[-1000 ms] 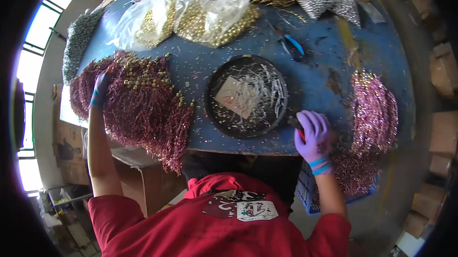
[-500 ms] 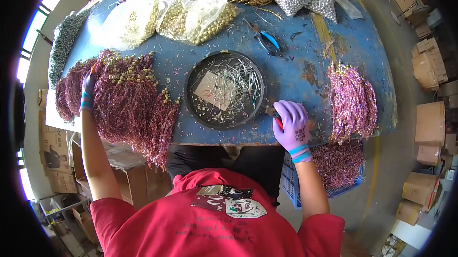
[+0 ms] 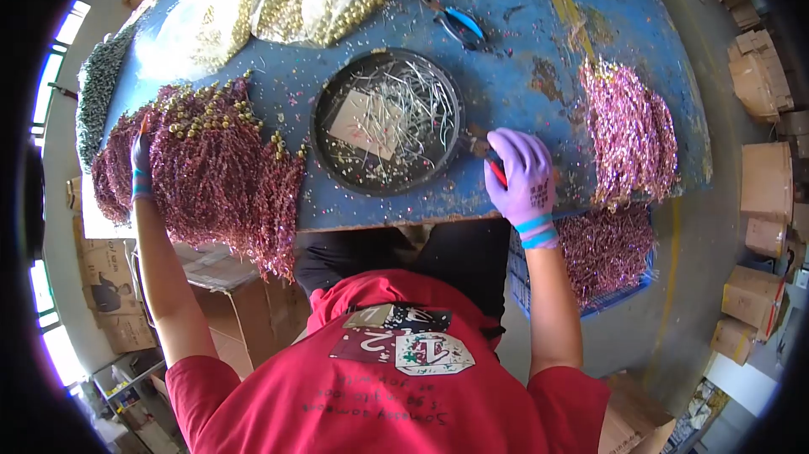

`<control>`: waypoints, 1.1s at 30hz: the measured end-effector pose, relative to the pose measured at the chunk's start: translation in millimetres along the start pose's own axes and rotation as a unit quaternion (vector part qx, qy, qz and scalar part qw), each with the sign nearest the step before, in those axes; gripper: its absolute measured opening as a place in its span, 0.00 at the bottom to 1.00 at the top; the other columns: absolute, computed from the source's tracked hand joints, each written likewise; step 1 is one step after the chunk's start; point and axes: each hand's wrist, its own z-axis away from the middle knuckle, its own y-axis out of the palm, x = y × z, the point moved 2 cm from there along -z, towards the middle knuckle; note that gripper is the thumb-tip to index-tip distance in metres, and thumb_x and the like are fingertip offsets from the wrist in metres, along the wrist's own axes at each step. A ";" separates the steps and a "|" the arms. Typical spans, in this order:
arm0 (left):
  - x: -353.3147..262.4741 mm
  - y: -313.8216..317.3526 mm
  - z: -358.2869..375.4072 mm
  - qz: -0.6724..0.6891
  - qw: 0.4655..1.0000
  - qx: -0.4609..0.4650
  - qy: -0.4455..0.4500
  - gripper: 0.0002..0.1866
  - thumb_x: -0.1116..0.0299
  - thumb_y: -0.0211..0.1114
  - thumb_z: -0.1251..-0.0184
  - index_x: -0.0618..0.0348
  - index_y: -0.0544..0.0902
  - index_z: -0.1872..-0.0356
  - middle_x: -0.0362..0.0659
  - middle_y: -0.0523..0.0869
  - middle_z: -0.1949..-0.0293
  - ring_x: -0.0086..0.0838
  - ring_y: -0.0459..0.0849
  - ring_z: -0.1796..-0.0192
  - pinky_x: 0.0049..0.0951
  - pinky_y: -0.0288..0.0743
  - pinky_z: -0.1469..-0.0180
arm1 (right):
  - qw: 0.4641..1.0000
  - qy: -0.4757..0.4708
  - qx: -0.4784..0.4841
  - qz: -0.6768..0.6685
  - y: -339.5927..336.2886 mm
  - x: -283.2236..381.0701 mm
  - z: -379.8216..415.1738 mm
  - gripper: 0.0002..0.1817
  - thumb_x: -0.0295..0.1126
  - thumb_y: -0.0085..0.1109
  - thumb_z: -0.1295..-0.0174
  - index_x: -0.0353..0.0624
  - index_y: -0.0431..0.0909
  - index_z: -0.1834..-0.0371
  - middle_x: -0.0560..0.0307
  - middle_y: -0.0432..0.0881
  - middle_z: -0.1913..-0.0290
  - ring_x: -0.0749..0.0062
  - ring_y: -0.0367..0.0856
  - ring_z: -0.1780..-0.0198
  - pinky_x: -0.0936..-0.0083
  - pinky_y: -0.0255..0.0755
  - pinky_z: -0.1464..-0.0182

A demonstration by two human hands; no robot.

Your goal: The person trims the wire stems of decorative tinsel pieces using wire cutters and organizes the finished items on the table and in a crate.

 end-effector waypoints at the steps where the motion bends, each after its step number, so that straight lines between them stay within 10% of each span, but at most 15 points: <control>1: -1.2 -4.3 -0.2 0.029 0.999 -0.001 -0.014 0.28 0.50 0.35 0.25 0.46 0.68 0.30 0.40 0.79 0.68 0.24 0.68 0.72 0.28 0.66 0.64 | 1.000 0.004 0.005 0.000 1.2 -0.5 1.0 0.20 0.28 0.62 0.48 0.41 0.75 0.49 0.48 0.80 0.50 0.51 0.77 0.48 0.59 0.69 0.42; 10: 7.7 -7.7 3.6 0.008 0.998 -0.002 -0.067 0.29 0.46 0.37 0.25 0.44 0.68 0.30 0.34 0.78 0.70 0.20 0.62 0.77 0.24 0.59 0.74 | 1.000 0.007 -0.009 0.013 -0.2 -1.8 1.9 0.20 0.30 0.62 0.47 0.43 0.75 0.49 0.49 0.80 0.50 0.50 0.77 0.48 0.59 0.69 0.43; 12: -5.8 -0.5 5.8 0.184 0.980 -0.061 -0.052 0.29 0.44 0.38 0.26 0.42 0.68 0.30 0.33 0.71 0.75 0.20 0.62 0.75 0.28 0.58 0.72 | 1.000 0.003 -0.019 0.012 -0.4 -2.9 2.8 0.19 0.31 0.62 0.47 0.43 0.75 0.50 0.50 0.80 0.50 0.51 0.78 0.49 0.59 0.70 0.44; 18: 78.7 27.9 0.3 0.028 0.999 -0.013 -0.039 0.33 0.38 0.36 0.29 0.42 0.68 0.31 0.38 0.64 0.77 0.27 0.63 0.74 0.35 0.57 0.71 | 1.000 0.026 -0.006 0.005 -2.3 -5.0 5.0 0.19 0.31 0.62 0.48 0.44 0.77 0.51 0.51 0.80 0.51 0.54 0.78 0.49 0.59 0.70 0.42; 20: 20.7 12.6 4.9 0.044 0.998 -0.045 -0.023 0.32 0.40 0.40 0.30 0.44 0.71 0.33 0.41 0.70 0.74 0.31 0.67 0.72 0.35 0.61 0.68 | 0.999 0.035 -0.007 -0.002 -2.0 -3.4 6.7 0.20 0.32 0.62 0.48 0.44 0.75 0.50 0.52 0.78 0.51 0.54 0.76 0.48 0.57 0.68 0.40; 21: -18.8 -13.4 -6.3 -0.027 0.983 0.109 -0.148 0.26 0.55 0.38 0.23 0.51 0.67 0.30 0.50 0.83 0.49 0.35 0.81 0.51 0.31 0.72 0.46 | 0.999 0.037 -0.006 -0.002 -2.9 -2.8 6.4 0.20 0.32 0.62 0.48 0.44 0.76 0.50 0.53 0.78 0.51 0.54 0.76 0.49 0.57 0.68 0.40; 24: 10.2 16.9 -2.0 -0.099 0.986 -0.114 0.068 0.25 0.58 0.39 0.26 0.49 0.70 0.33 0.52 0.84 0.62 0.40 0.79 0.63 0.42 0.72 0.58 | 0.999 0.033 -0.016 -0.013 -3.4 -2.8 6.3 0.20 0.31 0.62 0.50 0.44 0.76 0.51 0.53 0.79 0.51 0.54 0.76 0.49 0.57 0.68 0.40; 28: -10.9 11.3 -0.6 -0.055 0.996 -0.038 -0.057 0.25 0.51 0.39 0.25 0.45 0.72 0.35 0.50 0.77 0.75 0.41 0.73 0.73 0.43 0.67 0.69 | 1.000 0.023 -0.015 0.000 -9.6 1.8 5.1 0.21 0.31 0.64 0.51 0.44 0.76 0.50 0.50 0.80 0.51 0.53 0.77 0.49 0.57 0.70 0.42; 30: -13.4 12.4 2.0 -0.101 0.992 -0.069 0.016 0.24 0.51 0.39 0.24 0.42 0.71 0.34 0.48 0.73 0.80 0.39 0.69 0.77 0.43 0.63 0.73 | 1.000 0.024 -0.017 -0.004 -9.3 1.7 5.4 0.21 0.31 0.64 0.50 0.43 0.76 0.51 0.50 0.80 0.51 0.53 0.77 0.49 0.58 0.69 0.42; 31: -60.1 -9.5 1.8 0.040 0.985 -0.046 -0.163 0.35 0.39 0.43 0.32 0.65 0.79 0.76 0.58 0.74 0.79 0.51 0.73 0.74 0.50 0.64 0.67 | 1.000 0.022 -0.021 -0.004 -8.7 1.2 6.1 0.20 0.31 0.64 0.50 0.43 0.76 0.51 0.50 0.80 0.51 0.53 0.77 0.49 0.57 0.69 0.42; 33: -80.0 -17.1 6.3 0.030 0.979 -0.082 -0.182 0.35 0.38 0.44 0.33 0.66 0.79 0.75 0.60 0.77 0.77 0.54 0.75 0.72 0.50 0.66 0.66 | 0.999 0.016 -0.028 -0.006 -7.1 0.6 5.6 0.20 0.30 0.63 0.50 0.43 0.76 0.51 0.50 0.80 0.52 0.53 0.77 0.49 0.57 0.69 0.42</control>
